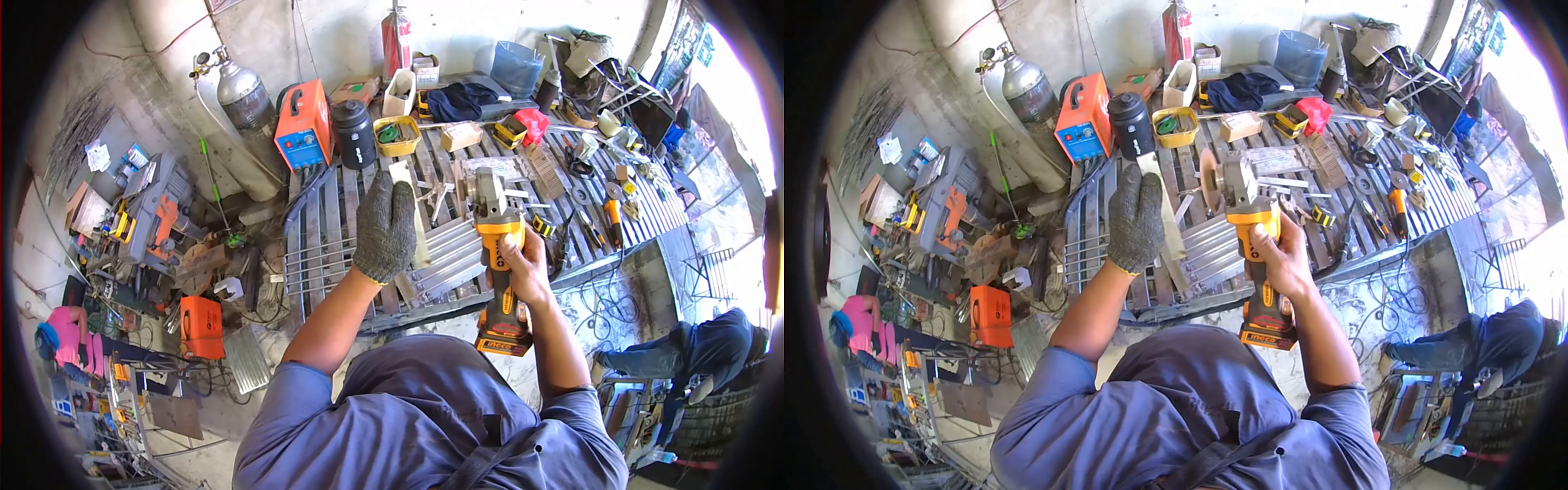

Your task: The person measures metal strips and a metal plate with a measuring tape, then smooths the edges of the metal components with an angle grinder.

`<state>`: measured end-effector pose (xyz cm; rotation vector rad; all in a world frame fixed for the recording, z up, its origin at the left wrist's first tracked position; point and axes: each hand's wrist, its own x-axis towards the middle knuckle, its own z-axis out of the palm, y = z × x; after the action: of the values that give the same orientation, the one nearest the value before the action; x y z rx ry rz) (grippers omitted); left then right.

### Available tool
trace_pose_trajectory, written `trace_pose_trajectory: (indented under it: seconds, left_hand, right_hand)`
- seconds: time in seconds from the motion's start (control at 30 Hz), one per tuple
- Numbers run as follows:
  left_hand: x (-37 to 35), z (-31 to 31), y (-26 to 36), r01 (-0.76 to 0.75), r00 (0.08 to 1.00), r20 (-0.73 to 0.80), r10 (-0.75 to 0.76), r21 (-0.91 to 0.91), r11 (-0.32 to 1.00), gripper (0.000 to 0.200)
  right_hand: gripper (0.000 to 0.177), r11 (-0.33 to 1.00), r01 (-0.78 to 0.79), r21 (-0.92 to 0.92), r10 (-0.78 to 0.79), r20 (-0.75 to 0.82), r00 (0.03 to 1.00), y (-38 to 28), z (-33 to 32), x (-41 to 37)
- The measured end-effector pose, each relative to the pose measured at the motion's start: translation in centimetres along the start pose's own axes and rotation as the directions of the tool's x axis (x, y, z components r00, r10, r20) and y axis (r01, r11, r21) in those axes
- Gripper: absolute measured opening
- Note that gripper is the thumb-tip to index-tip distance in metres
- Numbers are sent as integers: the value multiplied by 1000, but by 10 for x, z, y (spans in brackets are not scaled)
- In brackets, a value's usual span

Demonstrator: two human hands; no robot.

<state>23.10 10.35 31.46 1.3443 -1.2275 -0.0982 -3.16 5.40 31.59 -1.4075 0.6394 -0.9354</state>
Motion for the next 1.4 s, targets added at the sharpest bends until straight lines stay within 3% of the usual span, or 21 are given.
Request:
trace_pose_trajectory:
  seconds: [0.07, 0.1, 0.17, 0.23, 0.33, 0.37, 0.47, 0.5, 0.6, 0.67, 0.77, 0.87, 1.1, 1.4]
  left_hand:
    - [-5, 8, -22, -193, 981, 41, 191, 60, 979, 21]
    - [-5, 10, -19, -200, 979, 45, 198, 52, 978, 21]
    - [-6, 13, -13, -5, 999, 46, 9, -88, 996, 22]
    - [-4, 9, 0, 45, 995, 90, -39, -66, 997, 24]
    - [-7, -1, 0, 26, 990, 139, -27, 8, 1000, 26]
    - [-8, -4, -2, 3, 987, 161, -10, 39, 999, 26]
    - [-14, -4, -8, 37, 996, 78, -35, -34, 999, 27]
    - [-17, -7, -3, 62, 994, 92, -58, -51, 997, 26]
    - [-30, -13, -5, 129, 982, 144, -123, -28, 991, 23]
    - [-34, -14, -2, 171, 965, 202, -165, -13, 985, 21]
    - [-37, -14, 2, 171, 951, 256, -174, 35, 985, 25]
    - [-39, -11, -5, 108, 960, 254, -116, 44, 993, 17]
    - [-40, -4, 1, 91, 960, 259, -104, 62, 994, 24]
    - [-36, -1, 10, 43, 966, 252, -51, 37, 998, 24]
  right_hand:
    - [57, 998, -48, 46, 46, 57, 997, -3, 1, 2]
    - [59, 996, -70, 49, 65, 91, 994, -2, -1, 4]
    - [58, 987, -95, 128, 81, 109, 991, 7, -4, 7]
    - [47, 957, -142, 251, 107, 150, 983, 8, -6, 6]
    - [39, 992, -114, 47, 114, 5, 993, 3, -3, 7]
    - [39, 993, -71, -96, 64, -73, 995, 10, -5, 12]
    - [45, 840, 44, -541, -160, -170, 972, 10, -4, 13]
    - [48, 763, 19, -646, -180, -185, 966, -4, 1, 10]
    - [46, 691, 16, -723, -144, -116, 983, -20, 6, 3]
    - [48, 660, 154, -735, -275, -45, 961, -21, 7, 1]
    - [47, 655, 186, -732, -279, -5, 960, -30, 12, -1]
    - [47, 643, 203, -738, -287, 14, 958, -32, 14, -4]
    - [50, 663, 108, -741, -151, 10, 989, -38, 15, -4]
    - [60, 623, 147, -768, -189, 34, 981, -35, 14, -2]
